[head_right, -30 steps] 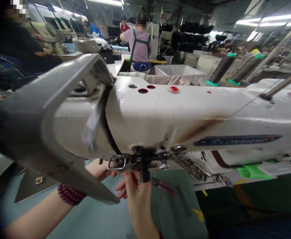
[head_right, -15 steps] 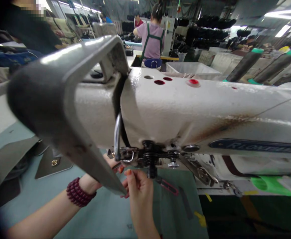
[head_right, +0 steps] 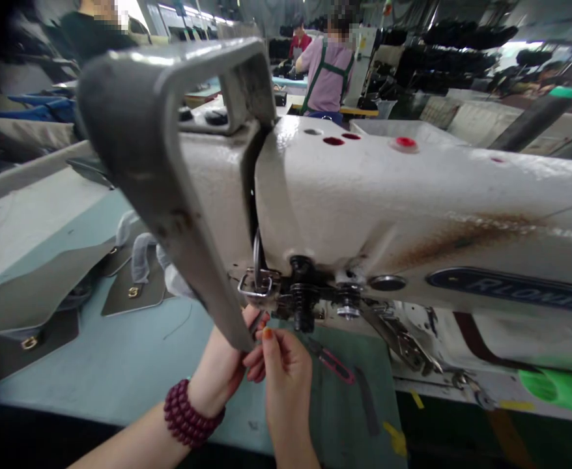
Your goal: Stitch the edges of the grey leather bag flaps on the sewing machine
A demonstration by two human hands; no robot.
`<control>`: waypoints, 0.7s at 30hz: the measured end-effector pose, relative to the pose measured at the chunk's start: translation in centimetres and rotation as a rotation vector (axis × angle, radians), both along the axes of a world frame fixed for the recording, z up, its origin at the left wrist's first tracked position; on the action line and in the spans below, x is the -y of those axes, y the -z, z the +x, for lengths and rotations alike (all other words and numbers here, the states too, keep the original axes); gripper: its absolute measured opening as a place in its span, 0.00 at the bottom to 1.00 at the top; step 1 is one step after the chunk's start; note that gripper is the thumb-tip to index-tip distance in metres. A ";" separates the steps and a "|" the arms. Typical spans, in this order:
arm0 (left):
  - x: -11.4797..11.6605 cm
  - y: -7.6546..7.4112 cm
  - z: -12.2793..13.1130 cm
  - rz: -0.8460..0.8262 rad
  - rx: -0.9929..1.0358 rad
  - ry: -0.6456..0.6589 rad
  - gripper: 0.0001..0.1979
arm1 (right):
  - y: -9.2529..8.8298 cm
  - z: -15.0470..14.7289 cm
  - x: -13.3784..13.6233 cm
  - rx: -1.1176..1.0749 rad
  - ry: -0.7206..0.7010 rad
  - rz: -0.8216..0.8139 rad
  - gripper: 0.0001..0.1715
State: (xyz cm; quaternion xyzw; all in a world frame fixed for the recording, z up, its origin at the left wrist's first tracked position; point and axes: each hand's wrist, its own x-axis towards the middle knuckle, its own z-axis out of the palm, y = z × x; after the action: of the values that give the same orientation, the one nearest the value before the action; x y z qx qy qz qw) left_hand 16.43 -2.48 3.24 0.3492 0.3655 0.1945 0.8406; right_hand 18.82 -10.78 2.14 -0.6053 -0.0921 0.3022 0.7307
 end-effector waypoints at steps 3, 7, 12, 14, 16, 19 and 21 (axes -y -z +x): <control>2.1 -0.2 0.3 -0.025 0.016 -0.077 0.20 | -0.1 0.4 0.7 0.040 -0.001 -0.014 0.17; 4.1 0.0 0.9 -0.068 -0.016 -0.214 0.20 | -0.2 1.0 1.7 0.103 0.017 -0.077 0.16; 4.4 0.4 1.0 -0.001 -0.047 -0.245 0.18 | 0.0 1.5 3.8 0.282 -0.009 -0.213 0.16; 4.5 1.0 -0.2 0.063 -0.075 -0.222 0.17 | 1.1 2.1 5.6 0.468 -0.009 -0.335 0.16; 4.5 1.5 -2.6 0.042 -0.099 -0.037 0.18 | 2.9 3.1 7.8 0.751 0.029 -0.510 0.16; 3.0 1.1 -6.9 0.040 -0.136 0.462 0.23 | 6.0 4.8 10.7 1.166 0.057 -0.794 0.24; -0.3 -0.7 -8.5 0.281 -0.175 0.610 0.20 | 7.6 5.7 11.6 1.333 0.013 -0.922 0.27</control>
State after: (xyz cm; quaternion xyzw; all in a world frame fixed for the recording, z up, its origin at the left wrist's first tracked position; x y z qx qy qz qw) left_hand 7.97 -2.20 3.96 0.5702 0.2844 -0.0479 0.7692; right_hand 24.51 -22.42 -5.44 -0.8988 -0.3708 -0.1188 0.2011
